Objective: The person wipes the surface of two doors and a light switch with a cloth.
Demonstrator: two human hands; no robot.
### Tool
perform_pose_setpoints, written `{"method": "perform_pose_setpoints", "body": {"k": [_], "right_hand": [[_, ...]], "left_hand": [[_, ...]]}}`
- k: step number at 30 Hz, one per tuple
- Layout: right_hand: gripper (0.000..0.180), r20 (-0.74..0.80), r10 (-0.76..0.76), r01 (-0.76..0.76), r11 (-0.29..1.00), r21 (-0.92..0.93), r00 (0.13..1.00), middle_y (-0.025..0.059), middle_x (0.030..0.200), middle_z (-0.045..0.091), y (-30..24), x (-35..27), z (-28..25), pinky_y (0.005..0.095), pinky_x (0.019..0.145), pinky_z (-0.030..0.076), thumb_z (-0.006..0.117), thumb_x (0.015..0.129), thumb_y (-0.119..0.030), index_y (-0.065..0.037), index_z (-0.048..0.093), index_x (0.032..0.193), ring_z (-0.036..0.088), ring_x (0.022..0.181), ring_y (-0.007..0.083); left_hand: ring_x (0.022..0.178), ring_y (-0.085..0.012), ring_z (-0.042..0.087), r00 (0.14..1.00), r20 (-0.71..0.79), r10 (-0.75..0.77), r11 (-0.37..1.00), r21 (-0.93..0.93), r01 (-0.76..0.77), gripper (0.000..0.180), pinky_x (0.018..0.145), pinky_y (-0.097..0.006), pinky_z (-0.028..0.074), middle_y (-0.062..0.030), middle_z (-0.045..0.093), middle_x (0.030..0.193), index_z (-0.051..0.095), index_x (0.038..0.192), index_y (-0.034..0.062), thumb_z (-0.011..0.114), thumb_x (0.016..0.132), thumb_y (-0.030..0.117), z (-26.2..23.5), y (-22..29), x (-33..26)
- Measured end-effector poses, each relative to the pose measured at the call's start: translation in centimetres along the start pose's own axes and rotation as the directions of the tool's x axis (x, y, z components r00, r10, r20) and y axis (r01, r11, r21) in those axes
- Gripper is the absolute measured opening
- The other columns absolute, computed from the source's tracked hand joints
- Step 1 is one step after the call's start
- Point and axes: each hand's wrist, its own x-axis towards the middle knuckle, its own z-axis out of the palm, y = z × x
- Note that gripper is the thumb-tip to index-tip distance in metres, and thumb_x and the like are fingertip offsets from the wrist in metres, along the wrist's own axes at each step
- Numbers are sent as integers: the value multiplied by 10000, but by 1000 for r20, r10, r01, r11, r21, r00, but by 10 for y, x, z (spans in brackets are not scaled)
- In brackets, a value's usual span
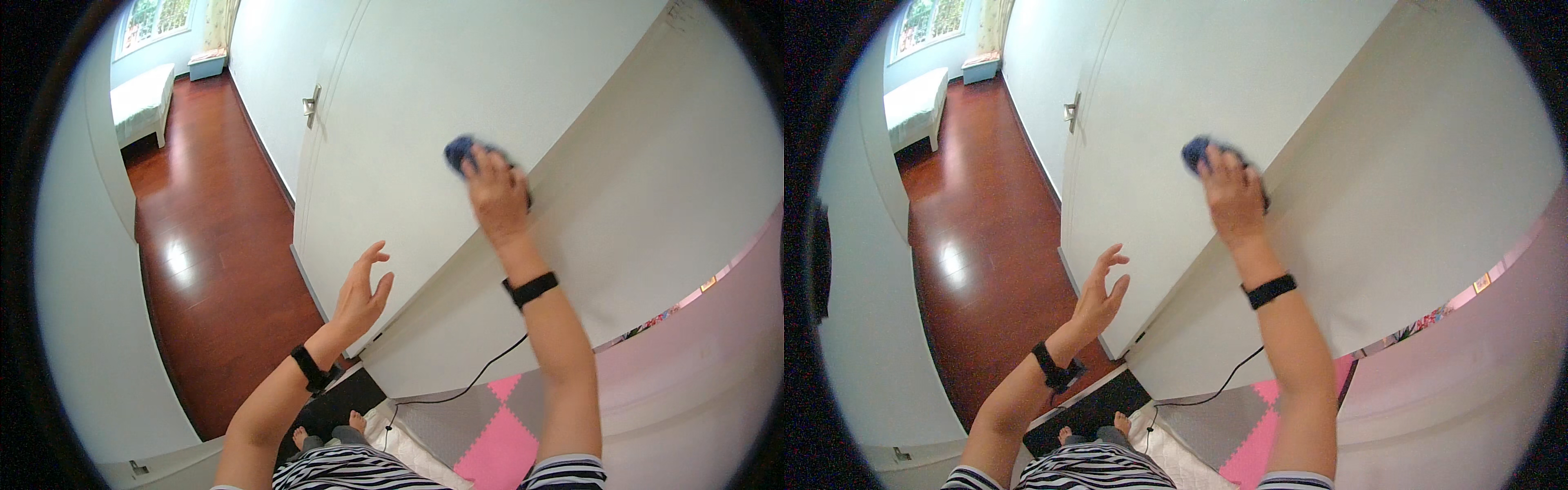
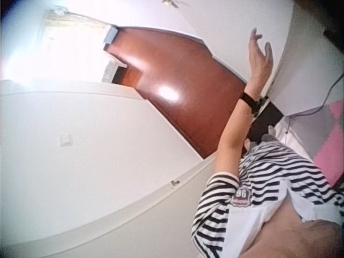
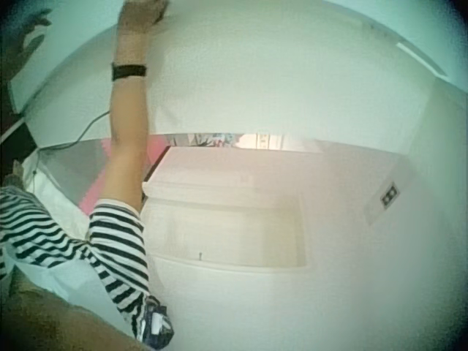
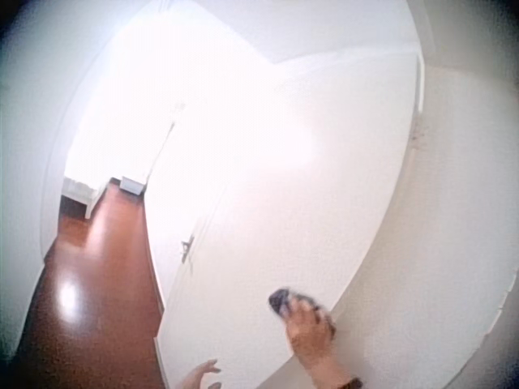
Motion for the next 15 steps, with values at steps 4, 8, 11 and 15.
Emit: {"method": "perform_pose_setpoints", "body": {"k": [4,8,11,15], "right_hand": [[234,108,-93,76,986,149,990,20,1275,530,-80,-58,18,353,847,360,585,822,-135,-112,665,1040,456,1151,183],[270,228,-213,127,932,340,950,38,1306,504,-143,-130,29,351,891,364,567,848,-163,-86,646,1094,440,1158,201],[230,246,-238,134,917,376,940,22,1260,532,-153,-136,34,350,875,368,586,834,-162,-94,664,1040,461,1130,185],[174,205,-173,83,919,385,963,1,1218,553,-129,-105,27,351,859,368,613,821,-165,-105,675,973,481,1091,179]], "left_hand": [[1172,-311,497,999,-2,-44,998,49,44,503,998,-407,380,-154,538,1208,350,1371,63,548,911,110,-28,-11,-10],[1170,-313,498,996,-7,-93,989,118,93,505,992,-398,386,-152,538,1205,349,1373,68,549,911,116,-51,-13,-12],[1170,-310,499,998,-20,-65,986,151,67,504,986,-398,393,-153,536,1208,350,1372,68,549,912,120,-67,-10,-6],[1175,-316,494,998,-29,-55,985,162,59,510,987,-407,396,-154,531,1218,351,1376,69,552,909,114,-81,-11,-5]]}}
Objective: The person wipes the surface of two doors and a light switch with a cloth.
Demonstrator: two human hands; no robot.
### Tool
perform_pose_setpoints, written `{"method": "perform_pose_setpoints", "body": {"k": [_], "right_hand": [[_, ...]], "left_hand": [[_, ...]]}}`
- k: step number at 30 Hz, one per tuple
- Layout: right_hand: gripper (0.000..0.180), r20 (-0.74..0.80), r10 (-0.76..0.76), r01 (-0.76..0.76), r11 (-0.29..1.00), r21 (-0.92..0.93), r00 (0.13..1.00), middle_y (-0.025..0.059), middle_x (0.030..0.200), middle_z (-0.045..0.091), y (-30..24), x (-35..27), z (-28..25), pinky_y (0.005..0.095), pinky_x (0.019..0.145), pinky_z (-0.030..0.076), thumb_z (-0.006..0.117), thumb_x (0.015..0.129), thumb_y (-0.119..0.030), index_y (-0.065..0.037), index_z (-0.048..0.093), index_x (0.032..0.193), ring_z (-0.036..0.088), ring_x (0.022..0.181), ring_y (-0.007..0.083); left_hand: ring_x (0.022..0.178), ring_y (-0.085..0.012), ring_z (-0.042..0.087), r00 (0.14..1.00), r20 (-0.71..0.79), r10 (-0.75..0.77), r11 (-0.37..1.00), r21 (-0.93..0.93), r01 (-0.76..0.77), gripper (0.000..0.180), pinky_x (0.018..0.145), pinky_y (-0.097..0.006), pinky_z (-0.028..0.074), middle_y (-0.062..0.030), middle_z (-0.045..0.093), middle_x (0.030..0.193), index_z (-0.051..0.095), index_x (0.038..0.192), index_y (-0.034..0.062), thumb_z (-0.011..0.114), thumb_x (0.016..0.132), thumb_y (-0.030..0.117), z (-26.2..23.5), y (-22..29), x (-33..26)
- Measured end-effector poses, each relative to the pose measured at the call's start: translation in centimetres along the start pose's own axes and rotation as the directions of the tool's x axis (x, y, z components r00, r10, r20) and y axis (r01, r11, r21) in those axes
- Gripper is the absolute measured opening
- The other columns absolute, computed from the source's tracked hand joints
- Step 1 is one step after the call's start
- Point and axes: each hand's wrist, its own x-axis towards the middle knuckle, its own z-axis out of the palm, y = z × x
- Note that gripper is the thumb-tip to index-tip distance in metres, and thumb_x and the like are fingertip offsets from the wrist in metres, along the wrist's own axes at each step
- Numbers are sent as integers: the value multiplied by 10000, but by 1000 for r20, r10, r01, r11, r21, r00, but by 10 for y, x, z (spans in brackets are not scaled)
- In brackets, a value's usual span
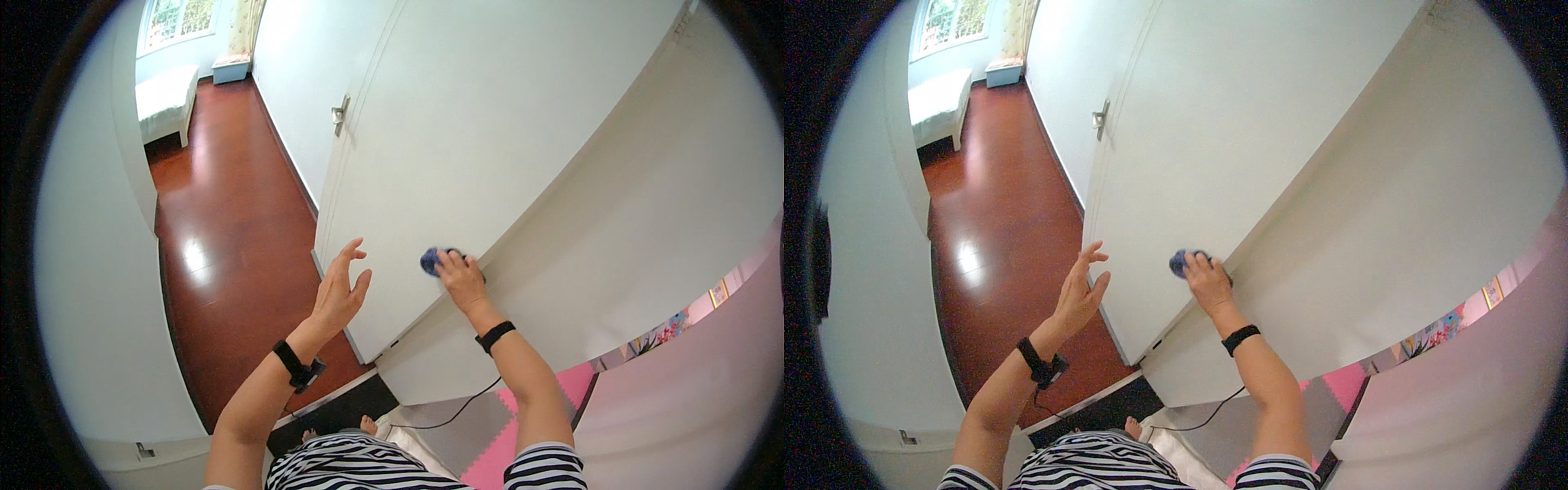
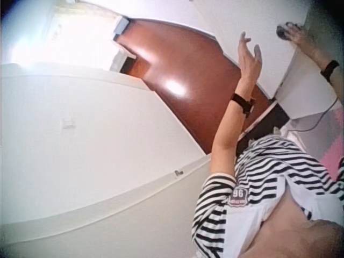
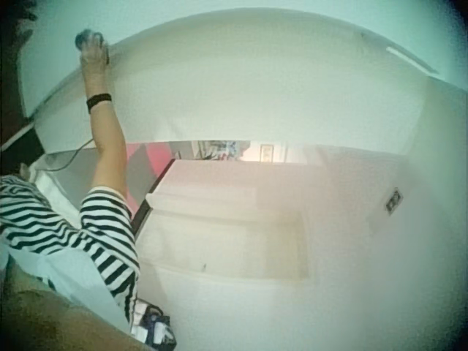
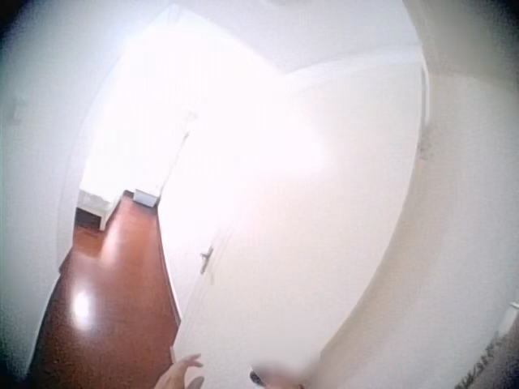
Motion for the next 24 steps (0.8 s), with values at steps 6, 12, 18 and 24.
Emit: {"method": "perform_pose_setpoints", "body": {"k": [6,12,18,24], "right_hand": [[210,-272,116,-179,959,-220,955,6,1251,544,91,73,-76,376,910,353,630,803,-165,-151,675,1007,466,1131,181],[254,-483,180,-418,792,-446,857,-24,1327,496,192,129,-158,385,991,359,608,839,-151,-170,649,1089,448,1181,187],[317,-565,223,-530,709,-466,795,16,1358,455,242,184,-208,374,1030,362,563,882,-118,-124,596,1197,425,1213,217],[367,-383,269,-395,867,-303,884,96,1399,384,210,189,-174,417,1074,326,484,902,-70,8,522,1258,367,1262,290]], "left_hand": [[1191,-317,476,997,5,77,997,-16,-77,524,997,-412,388,-157,527,1227,351,1379,76,562,901,102,9,13,13],[1196,-321,474,989,32,145,989,1,-145,543,995,-418,392,-164,515,1241,337,1387,76,569,896,103,15,23,24],[1189,-325,484,991,38,129,992,-4,-129,558,985,-414,401,-161,516,1245,330,1388,67,581,892,113,7,21,28],[1186,-321,487,989,18,147,989,-11,-147,553,981,-403,402,-163,530,1229,340,1383,53,581,888,107,7,21,38]]}}
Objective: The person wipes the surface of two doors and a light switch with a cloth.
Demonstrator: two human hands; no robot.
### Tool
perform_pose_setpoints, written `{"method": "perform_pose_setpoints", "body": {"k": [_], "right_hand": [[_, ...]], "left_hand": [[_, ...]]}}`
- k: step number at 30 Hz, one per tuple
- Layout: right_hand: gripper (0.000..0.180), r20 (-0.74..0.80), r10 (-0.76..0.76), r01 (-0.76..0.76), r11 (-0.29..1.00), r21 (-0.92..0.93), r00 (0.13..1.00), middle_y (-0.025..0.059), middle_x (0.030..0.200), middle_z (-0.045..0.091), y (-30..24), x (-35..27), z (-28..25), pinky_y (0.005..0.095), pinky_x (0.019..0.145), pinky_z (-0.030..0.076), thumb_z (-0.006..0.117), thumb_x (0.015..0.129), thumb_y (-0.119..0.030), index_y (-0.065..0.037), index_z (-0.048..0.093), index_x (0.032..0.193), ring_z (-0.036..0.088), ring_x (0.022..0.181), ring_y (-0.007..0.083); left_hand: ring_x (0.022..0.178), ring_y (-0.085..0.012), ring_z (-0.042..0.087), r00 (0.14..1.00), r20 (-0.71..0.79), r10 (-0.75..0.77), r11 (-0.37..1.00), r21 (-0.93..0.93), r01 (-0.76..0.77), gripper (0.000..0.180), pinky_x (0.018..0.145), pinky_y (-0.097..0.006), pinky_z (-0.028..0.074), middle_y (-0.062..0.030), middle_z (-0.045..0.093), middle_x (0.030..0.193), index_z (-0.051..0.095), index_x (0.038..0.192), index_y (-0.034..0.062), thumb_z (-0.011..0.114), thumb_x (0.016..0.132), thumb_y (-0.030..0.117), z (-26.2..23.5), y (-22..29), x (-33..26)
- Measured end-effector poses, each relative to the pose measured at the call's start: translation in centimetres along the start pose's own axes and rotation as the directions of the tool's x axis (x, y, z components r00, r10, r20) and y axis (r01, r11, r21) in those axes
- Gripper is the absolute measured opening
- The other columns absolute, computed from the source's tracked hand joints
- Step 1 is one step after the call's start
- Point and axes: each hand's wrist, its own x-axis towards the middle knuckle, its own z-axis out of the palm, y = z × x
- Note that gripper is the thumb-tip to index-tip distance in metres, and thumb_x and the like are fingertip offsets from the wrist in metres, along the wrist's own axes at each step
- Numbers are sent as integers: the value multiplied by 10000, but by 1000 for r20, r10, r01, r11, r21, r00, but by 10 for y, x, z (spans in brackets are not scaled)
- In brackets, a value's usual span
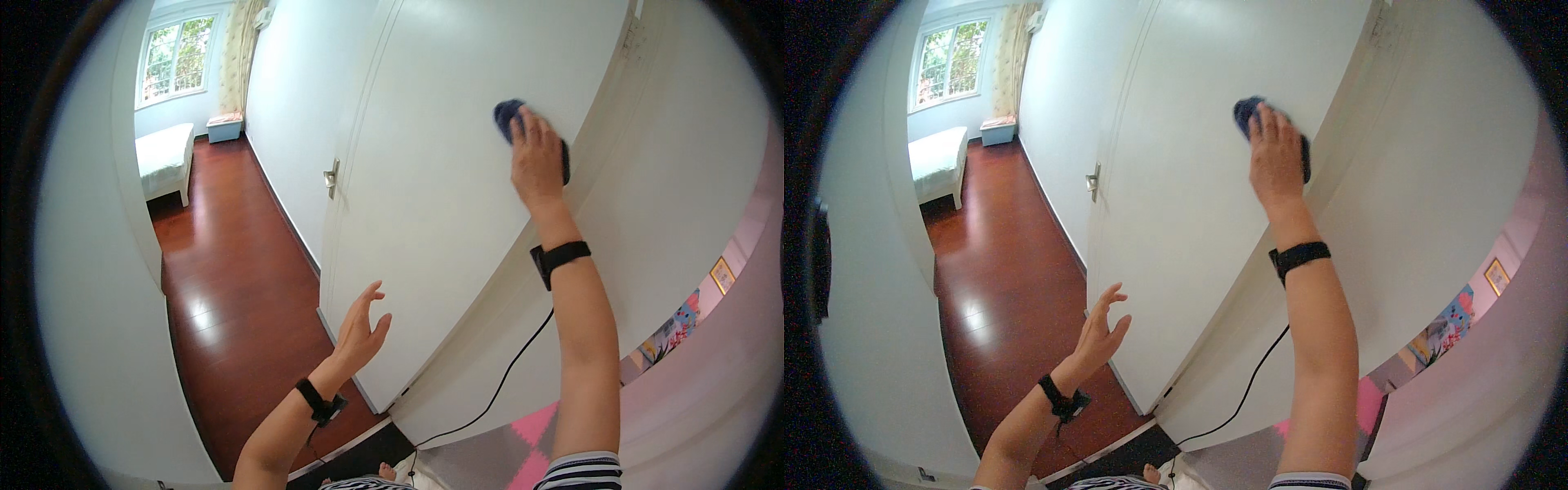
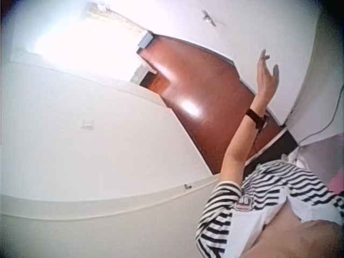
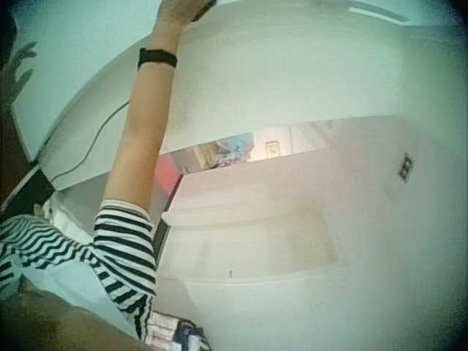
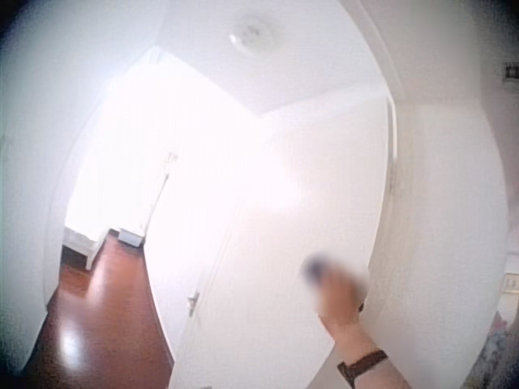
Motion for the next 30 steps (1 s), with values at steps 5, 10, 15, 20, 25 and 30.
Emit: {"method": "perform_pose_setpoints", "body": {"k": [5,10,15,20,25,30], "right_hand": [[370,118,-139,109,967,230,983,125,1406,368,-67,-83,38,422,1045,325,485,877,-24,16,530,1242,360,1257,309],[341,215,-292,230,935,271,932,95,1373,398,-128,-177,41,399,1048,334,537,854,-76,11,568,1182,373,1239,257],[252,82,-356,339,925,168,931,35,1266,512,-112,-193,47,362,967,378,576,840,-155,-71,635,1071,444,1157,216],[252,80,-164,176,968,-177,983,-3,1304,515,-66,-111,26,393,988,355,557,879,-215,-165,641,1111,439,1185,177],[360,77,59,-41,977,-208,995,-16,1421,384,-29,-42,6,441,1109,273,561,869,-136,-172,582,1226,380,1271,199],[379,43,113,-105,980,-169,993,41,1427,368,-46,-46,21,450,1120,259,508,897,-105,-103,533,1275,341,1310,246]], "left_hand": [[1178,-320,496,999,27,-28,999,25,27,558,979,-400,404,-159,527,1235,335,1388,52,578,889,104,-6,8,-3],[1174,-320,502,990,48,-130,991,13,130,570,972,-404,412,-153,524,1242,321,1398,69,576,889,102,-33,4,-13],[1163,-328,507,987,53,-148,983,119,141,581,938,-404,436,-151,523,1242,311,1404,99,578,889,123,-53,-15,-17],[1179,-326,489,984,53,-170,983,75,166,564,959,-409,418,-148,515,1252,327,1402,103,570,894,139,-64,-14,-12],[1199,-326,472,992,58,-113,990,90,107,566,978,-410,405,-152,509,1258,324,1404,99,571,895,126,-54,-19,-4],[1203,-323,470,996,57,-64,996,61,60,569,986,-413,399,-156,506,1257,322,1401,87,576,892,112,-48,-33,10]]}}
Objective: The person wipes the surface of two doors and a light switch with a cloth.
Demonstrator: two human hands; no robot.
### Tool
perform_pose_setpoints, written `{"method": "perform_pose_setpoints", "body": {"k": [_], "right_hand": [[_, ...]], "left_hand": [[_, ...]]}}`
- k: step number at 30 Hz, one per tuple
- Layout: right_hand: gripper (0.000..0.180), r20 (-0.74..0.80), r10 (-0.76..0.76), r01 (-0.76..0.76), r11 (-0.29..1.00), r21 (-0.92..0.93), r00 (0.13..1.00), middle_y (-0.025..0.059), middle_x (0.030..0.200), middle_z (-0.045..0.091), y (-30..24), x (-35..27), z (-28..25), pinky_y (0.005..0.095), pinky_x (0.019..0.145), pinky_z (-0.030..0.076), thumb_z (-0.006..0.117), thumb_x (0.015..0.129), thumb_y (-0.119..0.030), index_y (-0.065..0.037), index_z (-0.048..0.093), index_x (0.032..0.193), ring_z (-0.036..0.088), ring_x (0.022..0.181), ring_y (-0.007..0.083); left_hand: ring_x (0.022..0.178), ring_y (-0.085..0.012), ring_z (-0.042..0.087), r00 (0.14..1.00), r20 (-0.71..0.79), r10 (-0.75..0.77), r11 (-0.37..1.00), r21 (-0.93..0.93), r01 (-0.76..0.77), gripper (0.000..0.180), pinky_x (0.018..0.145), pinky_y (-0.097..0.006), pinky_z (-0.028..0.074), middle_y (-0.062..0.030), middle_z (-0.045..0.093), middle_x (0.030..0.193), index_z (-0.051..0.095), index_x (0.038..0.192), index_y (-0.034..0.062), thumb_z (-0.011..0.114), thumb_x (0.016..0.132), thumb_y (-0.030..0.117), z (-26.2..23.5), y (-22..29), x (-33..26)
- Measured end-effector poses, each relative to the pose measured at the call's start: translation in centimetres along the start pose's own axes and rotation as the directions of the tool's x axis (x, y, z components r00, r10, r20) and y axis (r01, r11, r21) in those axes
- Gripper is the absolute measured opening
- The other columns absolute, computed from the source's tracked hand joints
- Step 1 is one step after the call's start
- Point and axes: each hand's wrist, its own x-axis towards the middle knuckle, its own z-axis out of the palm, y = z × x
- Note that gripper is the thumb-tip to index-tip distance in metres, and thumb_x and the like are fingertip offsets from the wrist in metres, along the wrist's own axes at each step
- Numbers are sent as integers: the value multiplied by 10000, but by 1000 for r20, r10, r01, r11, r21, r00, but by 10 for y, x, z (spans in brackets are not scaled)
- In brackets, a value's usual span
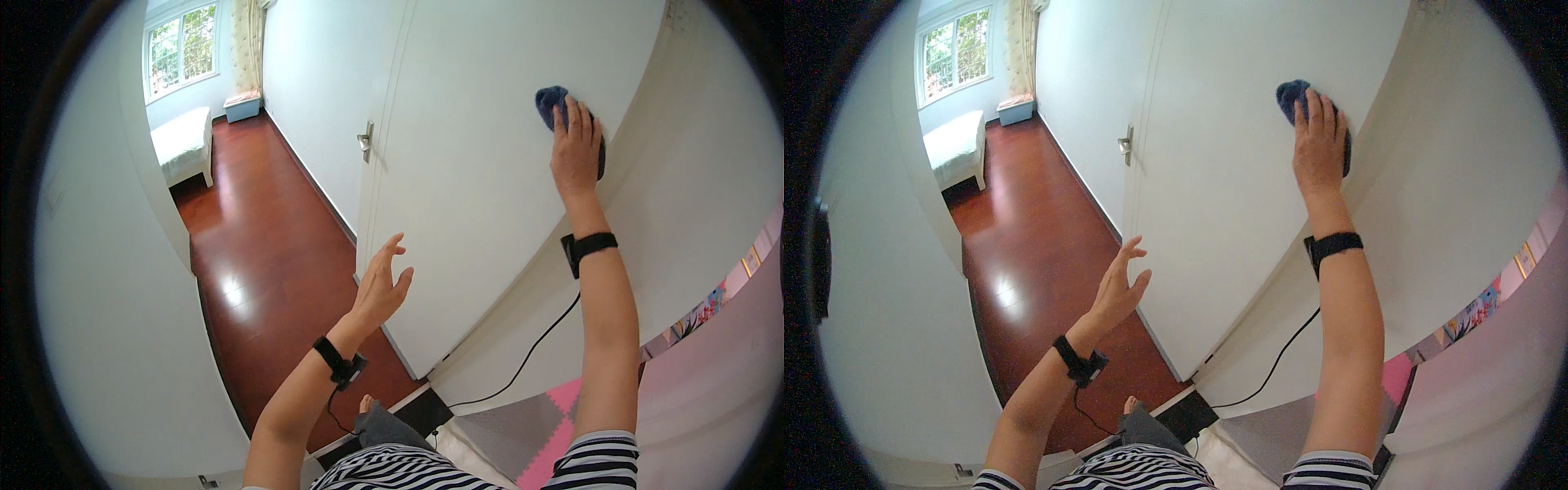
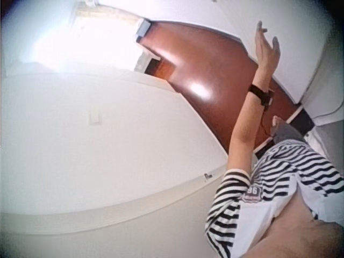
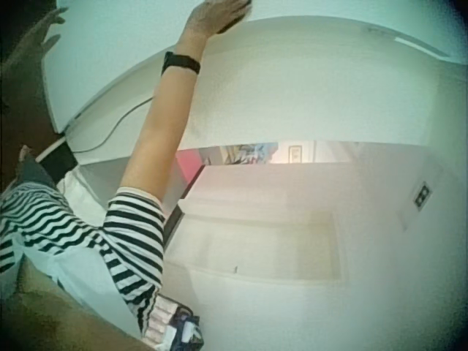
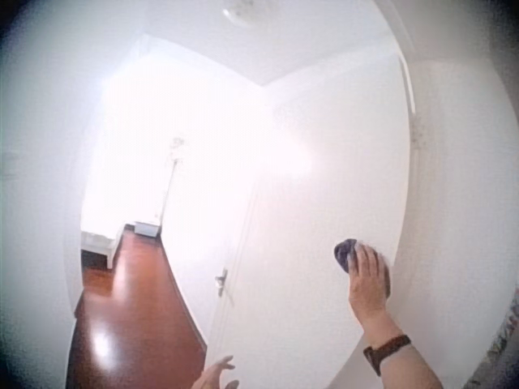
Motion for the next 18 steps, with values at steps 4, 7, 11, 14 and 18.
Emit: {"method": "perform_pose_setpoints", "body": {"k": [4,7,11,14,18], "right_hand": [[400,72,-130,113,973,200,989,112,1444,322,-39,-37,18,478,1115,253,447,919,-68,3,455,1312,302,1328,298],[417,204,-248,193,947,255,947,140,1455,302,-86,-82,31,472,1130,232,455,916,-83,12,449,1322,286,1340,309],[453,295,-406,280,878,388,865,120,1449,319,-131,-141,49,463,1144,194,495,854,-46,31,472,1299,249,1345,313],[353,191,-419,322,861,395,888,84,1352,436,-144,-157,64,461,1112,248,552,830,-90,-18,595,1173,357,1277,266],[253,182,-375,281,873,399,909,29,1272,503,-149,-135,58,497,1097,281,611,808,-94,-85,668,1054,424,1216,218]], "left_hand": [[1196,-322,482,1000,2,-19,1000,25,19,574,972,-415,414,-153,511,1254,319,1399,81,581,890,119,-5,-7,14],[1193,-326,488,1000,5,6,998,67,-6,573,961,-416,424,-147,517,1253,319,1399,83,579,889,123,-13,-19,28],[1198,-331,484,999,32,-33,995,90,30,573,956,-418,429,-140,520,1256,320,1401,95,575,890,134,-25,-24,52],[1199,-325,480,998,60,-33,995,92,28,575,954,-417,430,-141,510,1266,317,1405,103,575,892,144,-31,-31,76],[1195,-317,474,994,103,-42,992,125,29,577,952,-417,430,-141,495,1278,309,1411,108,568,896,139,-36,-38,110]]}}
